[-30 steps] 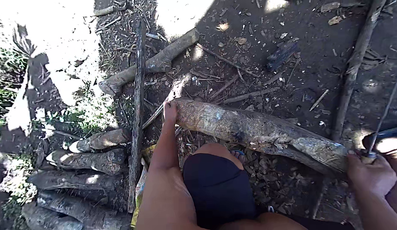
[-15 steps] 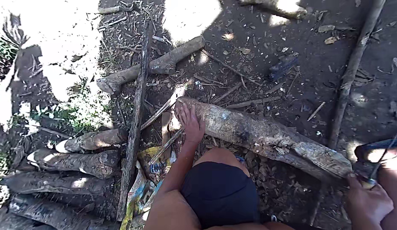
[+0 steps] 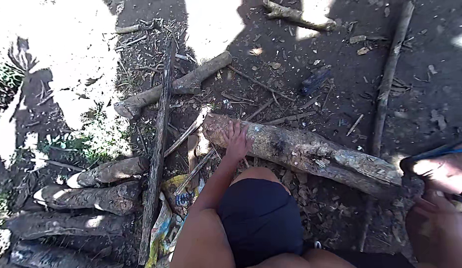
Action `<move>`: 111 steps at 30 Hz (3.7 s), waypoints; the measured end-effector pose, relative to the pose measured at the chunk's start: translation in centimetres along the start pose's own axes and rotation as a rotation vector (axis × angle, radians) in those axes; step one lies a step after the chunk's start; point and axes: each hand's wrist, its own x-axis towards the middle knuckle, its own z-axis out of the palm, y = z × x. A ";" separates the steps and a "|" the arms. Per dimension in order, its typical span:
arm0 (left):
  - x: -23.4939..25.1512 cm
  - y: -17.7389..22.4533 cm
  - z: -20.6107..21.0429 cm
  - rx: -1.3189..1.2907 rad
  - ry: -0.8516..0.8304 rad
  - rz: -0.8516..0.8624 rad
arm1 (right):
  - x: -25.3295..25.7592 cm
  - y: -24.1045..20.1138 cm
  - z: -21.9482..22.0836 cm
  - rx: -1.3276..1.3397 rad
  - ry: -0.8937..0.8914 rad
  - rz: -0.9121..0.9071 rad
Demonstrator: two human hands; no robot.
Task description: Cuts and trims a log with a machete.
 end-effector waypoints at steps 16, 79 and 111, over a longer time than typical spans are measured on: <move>13.4 3.9 -3.0 0.123 -0.145 0.049 | -6.4 3.5 0.1 0.099 0.028 0.112; -2.2 -5.4 -2.6 -0.277 -0.178 -0.424 | -12.1 -1.0 16.8 -0.256 -0.944 0.161; -26.1 -9.5 -40.2 -0.253 0.385 -0.680 | -13.3 0.0 17.8 -0.165 -0.928 0.132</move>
